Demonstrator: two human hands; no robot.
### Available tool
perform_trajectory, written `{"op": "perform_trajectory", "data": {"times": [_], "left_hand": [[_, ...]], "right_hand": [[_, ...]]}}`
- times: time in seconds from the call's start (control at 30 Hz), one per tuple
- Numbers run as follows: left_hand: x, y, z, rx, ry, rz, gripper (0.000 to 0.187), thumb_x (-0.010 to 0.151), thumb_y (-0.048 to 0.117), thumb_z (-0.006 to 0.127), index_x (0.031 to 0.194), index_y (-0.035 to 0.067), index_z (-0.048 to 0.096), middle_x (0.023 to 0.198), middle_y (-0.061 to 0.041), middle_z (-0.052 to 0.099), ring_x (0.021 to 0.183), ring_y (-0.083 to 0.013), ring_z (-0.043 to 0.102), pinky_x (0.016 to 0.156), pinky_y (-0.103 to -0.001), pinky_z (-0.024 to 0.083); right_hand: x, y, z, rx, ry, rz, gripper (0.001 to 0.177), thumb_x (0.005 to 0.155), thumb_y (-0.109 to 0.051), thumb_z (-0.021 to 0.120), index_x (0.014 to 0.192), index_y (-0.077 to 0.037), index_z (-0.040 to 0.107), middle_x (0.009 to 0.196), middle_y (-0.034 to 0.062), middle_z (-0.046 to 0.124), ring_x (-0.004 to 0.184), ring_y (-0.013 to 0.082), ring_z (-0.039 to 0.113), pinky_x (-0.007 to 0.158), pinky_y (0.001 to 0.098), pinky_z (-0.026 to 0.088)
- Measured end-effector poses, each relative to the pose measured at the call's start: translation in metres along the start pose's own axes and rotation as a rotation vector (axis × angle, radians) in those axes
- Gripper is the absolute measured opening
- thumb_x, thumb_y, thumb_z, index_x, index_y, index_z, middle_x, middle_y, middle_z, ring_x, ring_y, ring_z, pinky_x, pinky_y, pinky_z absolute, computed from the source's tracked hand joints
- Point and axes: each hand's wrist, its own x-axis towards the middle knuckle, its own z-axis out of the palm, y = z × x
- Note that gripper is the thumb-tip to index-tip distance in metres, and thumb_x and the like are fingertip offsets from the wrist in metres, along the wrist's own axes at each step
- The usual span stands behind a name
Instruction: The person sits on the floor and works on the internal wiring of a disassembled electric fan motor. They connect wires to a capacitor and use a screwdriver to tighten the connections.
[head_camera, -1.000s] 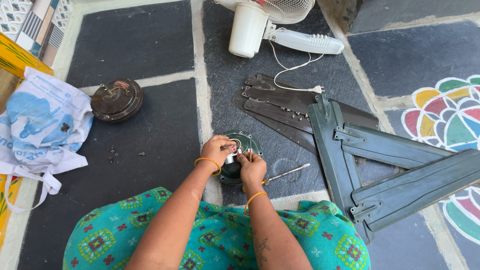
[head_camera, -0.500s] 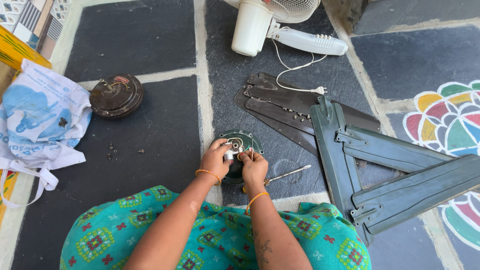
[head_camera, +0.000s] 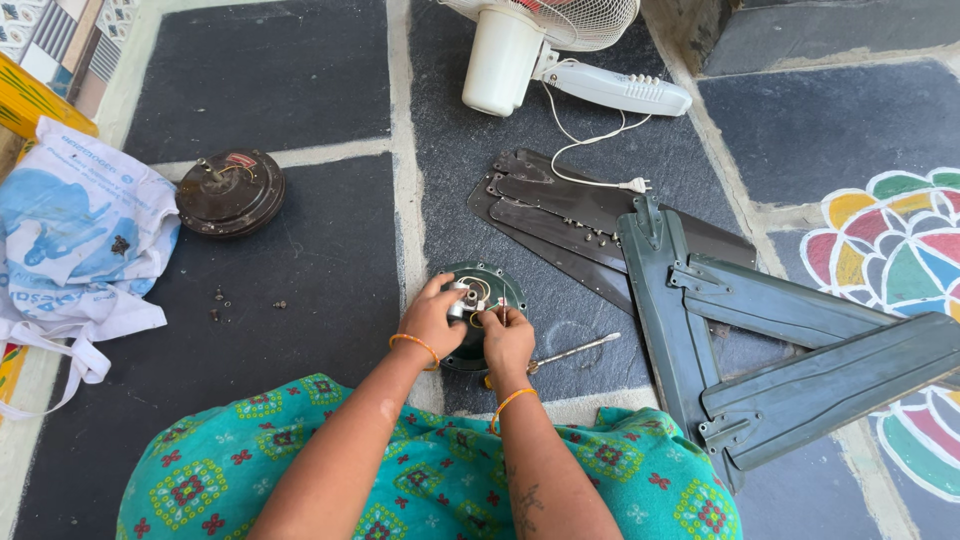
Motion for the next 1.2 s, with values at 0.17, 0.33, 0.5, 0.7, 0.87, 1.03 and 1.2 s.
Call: {"op": "perform_trajectory", "data": {"times": [0.17, 0.33, 0.5, 0.7, 0.87, 1.03, 1.2], "left_hand": [[0.013, 0.012, 0.006, 0.103, 0.098, -0.038, 0.029, 0.079, 0.033, 0.084, 0.094, 0.009, 0.079, 0.123, -0.006, 0.064, 0.116, -0.0288, 0.058, 0.095, -0.044, 0.05], [0.021, 0.016, 0.005, 0.305, 0.086, 0.112, 0.017, 0.083, 0.027, 0.079, 0.089, 0.011, 0.079, 0.107, 0.002, 0.065, 0.109, -0.0221, 0.057, 0.099, -0.043, 0.04], [0.023, 0.019, -0.001, 0.393, 0.027, 0.186, 0.013, 0.084, 0.022, 0.077, 0.092, 0.013, 0.079, 0.108, 0.004, 0.065, 0.109, -0.0206, 0.054, 0.099, -0.042, 0.036], [0.022, 0.02, -0.007, 0.379, -0.018, 0.189, 0.014, 0.083, 0.017, 0.076, 0.096, 0.018, 0.08, 0.105, 0.006, 0.065, 0.11, -0.02, 0.054, 0.1, -0.042, 0.036], [0.023, 0.017, -0.006, 0.373, -0.026, 0.209, 0.016, 0.085, 0.015, 0.074, 0.099, 0.019, 0.081, 0.106, 0.006, 0.065, 0.111, -0.0194, 0.055, 0.1, -0.042, 0.036], [0.025, 0.016, -0.006, 0.419, -0.053, 0.217, 0.019, 0.087, 0.014, 0.072, 0.102, 0.021, 0.081, 0.105, 0.007, 0.066, 0.11, -0.0183, 0.055, 0.102, -0.042, 0.035], [0.025, 0.018, -0.008, 0.427, -0.042, 0.23, 0.018, 0.085, 0.015, 0.073, 0.1, 0.02, 0.081, 0.103, 0.005, 0.065, 0.11, -0.0198, 0.055, 0.102, -0.044, 0.034]], "right_hand": [[-0.007, -0.009, -0.001, -0.022, -0.039, -0.006, 0.025, 0.081, -0.019, 0.08, 0.098, -0.001, 0.078, 0.082, 0.0023, 0.076, 0.072, 0.0082, 0.066, 0.069, 0.0264, 0.053], [-0.013, -0.018, -0.004, -0.201, -0.052, -0.054, 0.031, 0.079, -0.021, 0.082, 0.107, -0.007, 0.079, 0.079, 0.0049, 0.076, 0.069, 0.0103, 0.065, 0.069, 0.0289, 0.052], [-0.012, -0.018, -0.004, -0.25, -0.026, -0.062, 0.029, 0.077, -0.021, 0.082, 0.1, -0.005, 0.08, 0.079, 0.0066, 0.078, 0.07, 0.0124, 0.07, 0.071, 0.0306, 0.055], [-0.011, -0.015, -0.003, -0.282, -0.008, -0.05, 0.029, 0.076, -0.021, 0.082, 0.099, -0.005, 0.08, 0.082, 0.0086, 0.079, 0.073, 0.0153, 0.074, 0.074, 0.0318, 0.057], [-0.012, -0.016, -0.004, -0.294, -0.008, -0.054, 0.029, 0.076, -0.022, 0.082, 0.1, -0.005, 0.08, 0.083, 0.009, 0.079, 0.074, 0.0168, 0.075, 0.074, 0.0326, 0.057], [-0.013, -0.017, -0.005, -0.296, -0.013, -0.058, 0.028, 0.076, -0.022, 0.082, 0.099, -0.005, 0.08, 0.081, 0.0094, 0.079, 0.073, 0.0173, 0.075, 0.074, 0.0329, 0.057], [-0.013, -0.018, -0.004, -0.281, -0.013, -0.05, 0.028, 0.077, -0.022, 0.083, 0.099, -0.005, 0.08, 0.081, 0.0088, 0.078, 0.072, 0.0158, 0.073, 0.072, 0.0324, 0.057]]}}
